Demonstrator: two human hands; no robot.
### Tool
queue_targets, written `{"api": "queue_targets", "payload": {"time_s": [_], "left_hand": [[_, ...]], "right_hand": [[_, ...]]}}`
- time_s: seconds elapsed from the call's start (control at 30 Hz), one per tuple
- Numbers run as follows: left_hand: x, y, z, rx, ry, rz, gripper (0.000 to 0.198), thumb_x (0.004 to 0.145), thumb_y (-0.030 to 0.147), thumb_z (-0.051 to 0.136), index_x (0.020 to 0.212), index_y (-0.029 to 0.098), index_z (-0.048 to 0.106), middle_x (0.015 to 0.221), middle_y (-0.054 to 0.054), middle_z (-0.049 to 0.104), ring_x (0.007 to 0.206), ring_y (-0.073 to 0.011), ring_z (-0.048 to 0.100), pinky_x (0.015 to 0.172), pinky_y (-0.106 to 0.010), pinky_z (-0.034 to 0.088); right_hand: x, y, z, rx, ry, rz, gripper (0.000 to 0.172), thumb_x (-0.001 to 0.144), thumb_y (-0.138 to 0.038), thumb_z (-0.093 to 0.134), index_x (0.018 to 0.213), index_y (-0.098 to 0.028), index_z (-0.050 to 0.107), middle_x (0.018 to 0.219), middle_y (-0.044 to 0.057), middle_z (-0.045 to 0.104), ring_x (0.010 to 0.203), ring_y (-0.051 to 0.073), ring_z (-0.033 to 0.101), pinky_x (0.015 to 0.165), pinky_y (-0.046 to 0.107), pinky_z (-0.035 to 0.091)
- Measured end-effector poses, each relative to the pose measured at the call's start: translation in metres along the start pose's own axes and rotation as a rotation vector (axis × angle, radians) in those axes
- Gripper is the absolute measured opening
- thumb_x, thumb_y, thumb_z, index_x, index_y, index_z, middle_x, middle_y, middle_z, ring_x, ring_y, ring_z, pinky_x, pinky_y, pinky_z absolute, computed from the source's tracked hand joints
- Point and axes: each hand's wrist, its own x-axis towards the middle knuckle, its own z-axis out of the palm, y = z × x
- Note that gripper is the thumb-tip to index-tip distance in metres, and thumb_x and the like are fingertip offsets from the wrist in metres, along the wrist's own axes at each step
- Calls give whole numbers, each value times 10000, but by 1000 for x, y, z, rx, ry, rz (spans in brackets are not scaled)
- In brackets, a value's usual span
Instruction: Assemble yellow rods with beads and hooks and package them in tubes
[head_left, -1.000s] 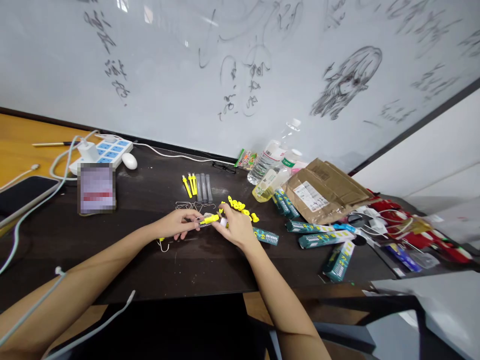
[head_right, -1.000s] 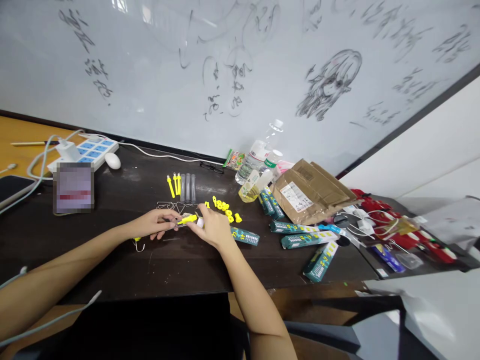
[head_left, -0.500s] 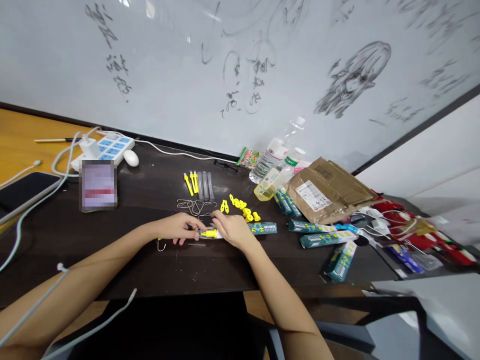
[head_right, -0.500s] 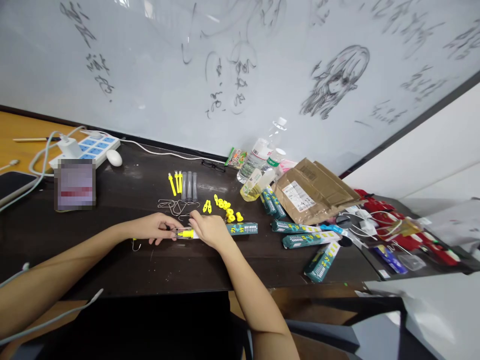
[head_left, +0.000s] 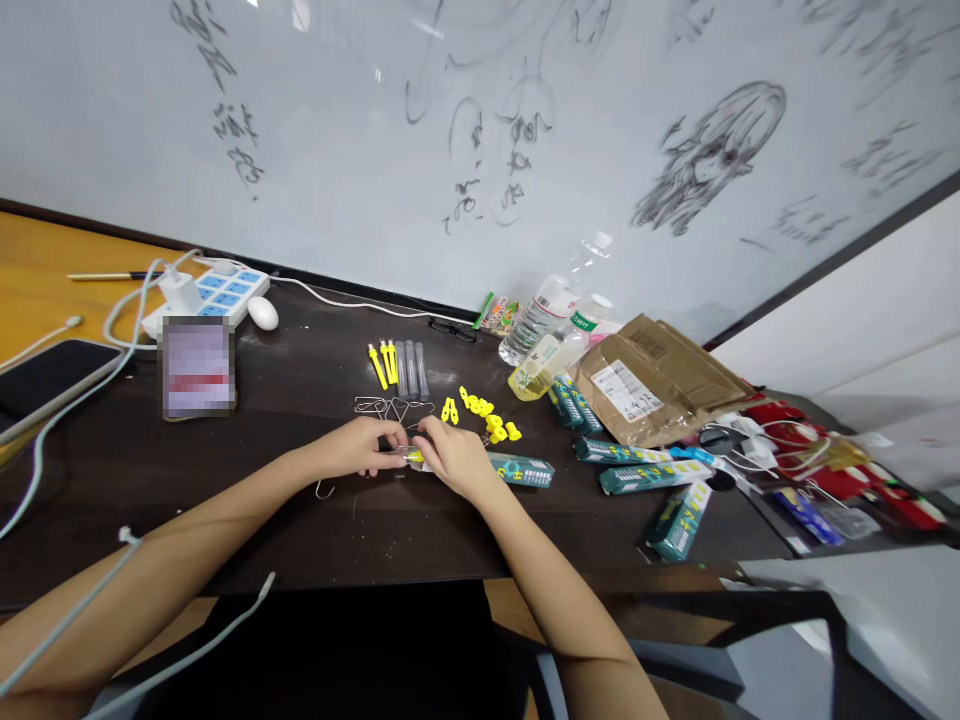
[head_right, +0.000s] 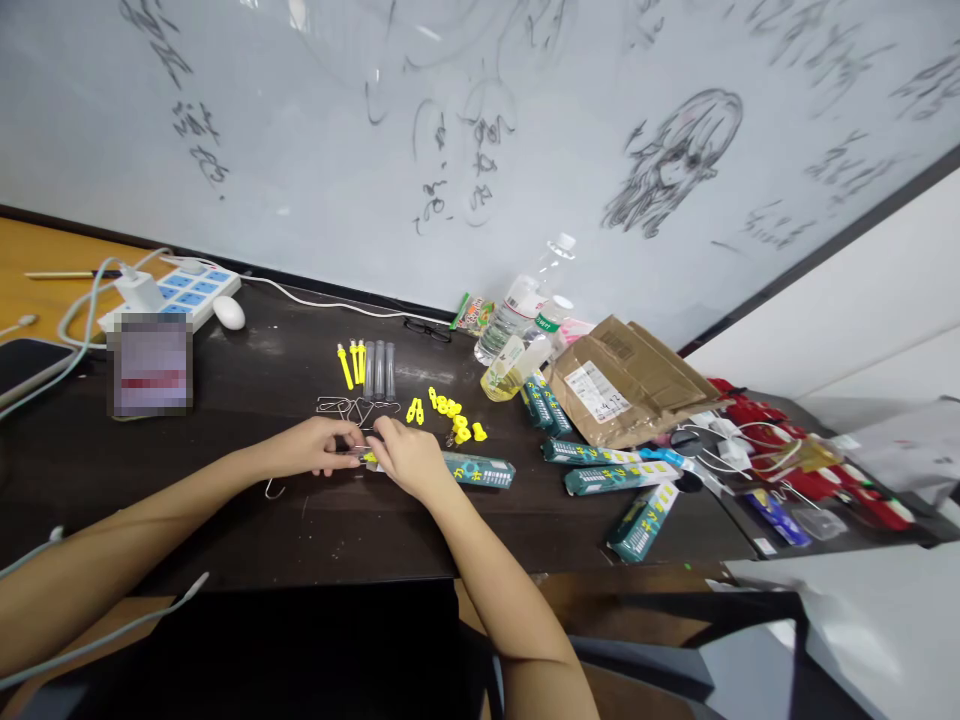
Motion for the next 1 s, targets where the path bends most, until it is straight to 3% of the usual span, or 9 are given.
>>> {"api": "queue_targets", "payload": {"time_s": [0.13,0.23,0.3,0.4,0.53,0.67,0.8,0.9,1.0], "left_hand": [[1,4,0,232,111,178,249,793,414,594,932,209,618,911,-14,580,570,-87,550,597,-244,449],[1,8,7,333,158,206,302,772,387,614,1015,214,568,857,-4,567,656,-128,549,621,-254,433],[0,10,12,377,183,219,357,759,348,610,1073,207,515,953,-28,561,687,-136,556,639,-267,436],[-3,11,14,413,153,257,446,729,248,574,1158,205,459,1102,-69,519,746,-146,569,688,-283,447],[-6,12,5,450,88,284,493,688,169,529,1175,201,457,1075,-66,532,837,-169,566,733,-277,440],[-5,10,-4,541,137,192,317,750,328,583,1039,215,518,863,-15,582,760,-172,566,653,-252,400],[-1,6,1,595,174,110,364,774,513,584,990,225,531,681,28,562,590,-148,534,541,-229,321],[2,7,13,571,200,126,372,795,512,575,1028,224,537,711,21,572,635,-160,561,560,-233,350],[3,7,22,572,249,163,416,809,488,573,1119,212,550,928,-35,592,764,-178,596,638,-256,407]], "right_hand": [[1,3,2,10,24,24,231,980,-333,305,1029,-195,483,980,54,639,802,157,635,596,232,368],[2,1,3,19,10,3,238,982,-300,278,1030,-195,486,988,64,629,808,161,630,603,235,383],[2,0,4,38,4,8,236,979,-281,275,1042,-194,485,992,70,628,808,166,629,608,239,393],[2,0,5,93,28,45,225,967,-246,280,1078,-198,470,1031,72,626,823,174,633,626,250,410],[3,4,4,160,50,95,228,939,-199,310,1116,-202,453,1073,68,628,867,190,640,656,268,427],[3,7,2,176,35,110,231,926,-193,324,1113,-207,458,1059,66,638,881,199,641,655,270,425],[3,7,4,173,25,123,233,916,-192,328,1099,-212,471,1043,65,637,831,192,637,640,267,421],[4,6,5,184,24,125,238,907,-179,323,1085,-213,478,1056,68,622,838,189,626,633,263,418],[5,2,5,212,44,130,235,910,-190,310,1069,-211,481,1060,69,607,849,193,614,632,267,415]]}}
